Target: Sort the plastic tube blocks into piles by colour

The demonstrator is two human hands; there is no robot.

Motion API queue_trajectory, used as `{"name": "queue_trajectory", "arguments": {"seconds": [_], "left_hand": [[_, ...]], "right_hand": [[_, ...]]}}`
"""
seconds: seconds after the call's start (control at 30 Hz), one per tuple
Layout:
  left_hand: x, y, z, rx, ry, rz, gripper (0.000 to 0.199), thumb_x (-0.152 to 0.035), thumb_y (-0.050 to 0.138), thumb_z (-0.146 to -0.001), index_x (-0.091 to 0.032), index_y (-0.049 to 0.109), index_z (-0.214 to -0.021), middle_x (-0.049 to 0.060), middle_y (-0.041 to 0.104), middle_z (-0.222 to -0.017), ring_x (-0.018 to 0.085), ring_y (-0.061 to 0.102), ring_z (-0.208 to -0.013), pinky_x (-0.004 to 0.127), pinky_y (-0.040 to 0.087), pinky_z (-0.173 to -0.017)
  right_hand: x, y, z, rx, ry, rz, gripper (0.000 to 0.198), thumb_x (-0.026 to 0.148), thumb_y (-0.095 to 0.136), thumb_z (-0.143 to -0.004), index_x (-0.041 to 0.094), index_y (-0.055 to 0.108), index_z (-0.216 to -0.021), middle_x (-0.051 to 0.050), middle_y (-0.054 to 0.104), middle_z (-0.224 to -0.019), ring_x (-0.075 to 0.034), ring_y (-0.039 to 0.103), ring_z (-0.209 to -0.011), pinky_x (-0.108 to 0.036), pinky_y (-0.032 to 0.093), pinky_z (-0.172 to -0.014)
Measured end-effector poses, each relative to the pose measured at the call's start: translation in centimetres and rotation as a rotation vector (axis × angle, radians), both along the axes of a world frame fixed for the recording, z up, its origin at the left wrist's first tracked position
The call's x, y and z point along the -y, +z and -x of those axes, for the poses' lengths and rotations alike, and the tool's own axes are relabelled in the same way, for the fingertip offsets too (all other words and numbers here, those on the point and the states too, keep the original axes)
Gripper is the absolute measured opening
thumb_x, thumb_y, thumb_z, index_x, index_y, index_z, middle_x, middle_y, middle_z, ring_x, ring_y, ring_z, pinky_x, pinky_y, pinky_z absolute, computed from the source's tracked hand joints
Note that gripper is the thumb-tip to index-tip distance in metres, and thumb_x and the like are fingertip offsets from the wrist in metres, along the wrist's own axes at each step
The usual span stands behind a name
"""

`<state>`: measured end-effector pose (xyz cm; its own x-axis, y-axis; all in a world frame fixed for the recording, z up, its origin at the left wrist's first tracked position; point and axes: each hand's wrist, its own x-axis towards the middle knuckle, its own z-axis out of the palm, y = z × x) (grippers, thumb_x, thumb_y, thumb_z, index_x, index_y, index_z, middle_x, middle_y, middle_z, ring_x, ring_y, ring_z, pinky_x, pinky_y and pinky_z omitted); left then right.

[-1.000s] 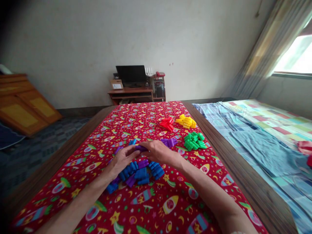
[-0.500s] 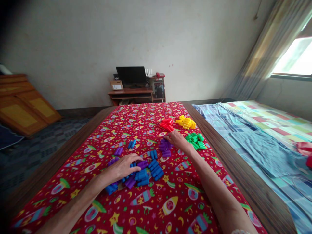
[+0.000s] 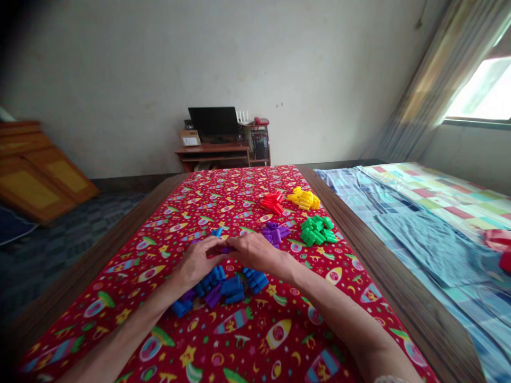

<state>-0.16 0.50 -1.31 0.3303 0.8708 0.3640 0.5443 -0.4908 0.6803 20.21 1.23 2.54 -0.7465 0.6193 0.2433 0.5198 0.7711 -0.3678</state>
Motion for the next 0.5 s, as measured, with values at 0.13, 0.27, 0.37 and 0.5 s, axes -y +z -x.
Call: {"name": "queue_trajectory", "arguments": {"seconds": [0.13,0.27,0.37,0.5], "left_hand": [[0.5,0.7,-0.2,0.006,-0.013,0.063,0.026,-0.037,0.064,-0.084,-0.018,0.064,-0.100,0.005,0.072,-0.092,0.019,0.069,-0.084,0.031,0.056,-0.077],[1.8,1.6,-1.2,-0.185,-0.161,-0.001,0.014,-0.029,0.063,-0.086,-0.021,0.067,-0.097,0.005,0.072,-0.099,0.020,0.067,-0.095,0.032,0.053,-0.088],[3.2,1.3,-2.4,-0.269,-0.298,-0.058,0.029,-0.027,0.064,-0.086,-0.022,0.064,-0.115,0.008,0.066,-0.121,0.023,0.059,-0.116,0.036,0.047,-0.101],[4.4,-0.3,-3.7,-0.414,-0.456,-0.092,0.048,-0.028,0.065,-0.087,-0.028,0.053,-0.133,0.007,0.051,-0.144,0.026,0.041,-0.136,0.050,0.029,-0.115]], "right_hand": [[-1.2,1.7,-2.8,-0.026,-0.153,-0.035,0.019,0.024,0.052,-0.094,0.014,0.069,-0.092,-0.004,0.067,-0.076,-0.010,0.055,-0.064,-0.022,0.032,-0.059],[-2.7,2.3,-7.9,0.000,-0.304,0.039,0.023,0.026,0.052,-0.092,0.015,0.070,-0.084,-0.002,0.064,-0.068,-0.010,0.053,-0.059,-0.022,0.034,-0.058],[-2.7,0.6,-10.9,0.078,-0.339,0.081,0.019,0.022,0.054,-0.089,0.016,0.072,-0.083,-0.003,0.066,-0.069,-0.012,0.056,-0.061,-0.023,0.038,-0.060],[-1.8,-2.5,-12.9,0.063,-0.344,0.068,0.020,0.016,0.058,-0.083,0.017,0.072,-0.099,-0.007,0.072,-0.090,-0.016,0.064,-0.082,-0.024,0.045,-0.073]]}}
